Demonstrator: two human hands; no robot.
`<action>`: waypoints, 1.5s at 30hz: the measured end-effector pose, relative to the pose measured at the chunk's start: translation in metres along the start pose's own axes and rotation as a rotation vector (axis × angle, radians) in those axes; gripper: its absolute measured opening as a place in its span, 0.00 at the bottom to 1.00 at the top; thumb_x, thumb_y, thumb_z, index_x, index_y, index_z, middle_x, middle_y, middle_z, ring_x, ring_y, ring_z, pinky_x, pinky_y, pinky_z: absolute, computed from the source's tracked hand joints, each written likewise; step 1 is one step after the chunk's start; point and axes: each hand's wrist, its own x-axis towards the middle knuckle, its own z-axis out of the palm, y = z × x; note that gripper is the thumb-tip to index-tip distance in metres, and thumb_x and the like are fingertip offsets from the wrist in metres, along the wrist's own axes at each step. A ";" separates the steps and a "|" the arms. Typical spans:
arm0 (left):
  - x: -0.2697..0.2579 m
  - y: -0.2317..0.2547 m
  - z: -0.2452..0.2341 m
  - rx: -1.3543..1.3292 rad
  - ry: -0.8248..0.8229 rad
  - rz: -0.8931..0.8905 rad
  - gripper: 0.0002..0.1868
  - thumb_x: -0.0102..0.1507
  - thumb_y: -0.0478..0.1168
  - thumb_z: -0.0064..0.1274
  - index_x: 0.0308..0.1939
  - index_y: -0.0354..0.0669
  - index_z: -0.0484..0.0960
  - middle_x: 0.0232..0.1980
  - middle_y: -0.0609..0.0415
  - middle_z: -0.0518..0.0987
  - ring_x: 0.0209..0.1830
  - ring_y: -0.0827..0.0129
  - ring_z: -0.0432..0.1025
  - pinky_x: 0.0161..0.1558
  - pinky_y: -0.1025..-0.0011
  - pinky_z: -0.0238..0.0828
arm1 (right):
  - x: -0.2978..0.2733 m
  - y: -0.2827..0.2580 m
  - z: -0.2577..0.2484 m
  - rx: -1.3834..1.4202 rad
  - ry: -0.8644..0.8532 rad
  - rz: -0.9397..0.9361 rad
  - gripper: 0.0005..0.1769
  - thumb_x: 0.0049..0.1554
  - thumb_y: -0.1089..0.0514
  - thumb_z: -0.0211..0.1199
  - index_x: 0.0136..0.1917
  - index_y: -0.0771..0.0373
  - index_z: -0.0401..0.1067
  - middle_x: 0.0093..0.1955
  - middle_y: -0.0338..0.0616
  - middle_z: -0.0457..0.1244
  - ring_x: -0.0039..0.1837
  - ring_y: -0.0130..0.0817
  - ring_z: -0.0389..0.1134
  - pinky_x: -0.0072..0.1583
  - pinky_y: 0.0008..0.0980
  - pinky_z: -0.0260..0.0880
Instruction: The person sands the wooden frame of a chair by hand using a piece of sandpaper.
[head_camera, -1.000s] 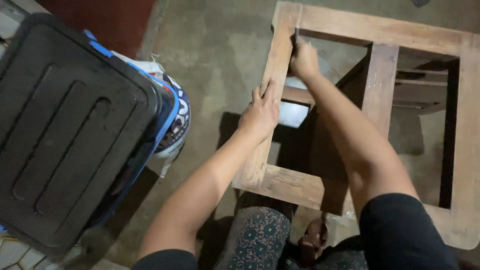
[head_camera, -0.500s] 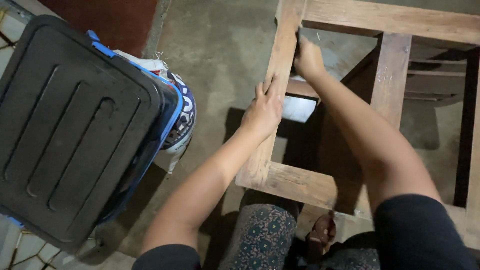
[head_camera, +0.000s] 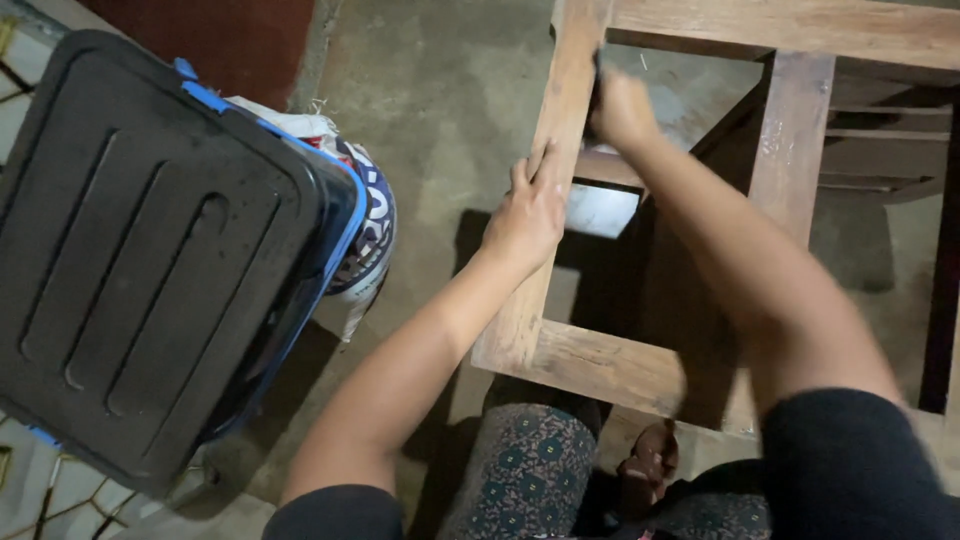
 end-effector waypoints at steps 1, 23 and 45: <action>0.001 0.000 0.001 0.068 0.020 0.018 0.34 0.72 0.43 0.36 0.83 0.44 0.51 0.69 0.32 0.63 0.47 0.32 0.81 0.44 0.46 0.85 | -0.002 -0.012 -0.010 -0.014 -0.027 -0.019 0.15 0.58 0.61 0.60 0.58 0.68 0.75 0.47 0.63 0.71 0.56 0.68 0.73 0.53 0.65 0.73; 0.004 -0.007 -0.001 -0.032 -0.053 -0.013 0.32 0.75 0.40 0.35 0.84 0.47 0.48 0.74 0.29 0.59 0.52 0.34 0.80 0.45 0.48 0.85 | -0.199 -0.128 -0.048 0.031 -0.361 0.041 0.24 0.56 0.61 0.58 0.66 0.67 0.66 0.42 0.63 0.72 0.50 0.63 0.76 0.51 0.60 0.77; 0.021 -0.024 0.009 -0.194 -0.045 -0.054 0.32 0.74 0.39 0.38 0.82 0.49 0.51 0.81 0.29 0.51 0.65 0.31 0.75 0.60 0.45 0.81 | -0.172 -0.093 0.002 0.130 -0.352 0.066 0.22 0.56 0.65 0.60 0.65 0.71 0.71 0.48 0.64 0.71 0.57 0.65 0.74 0.56 0.59 0.76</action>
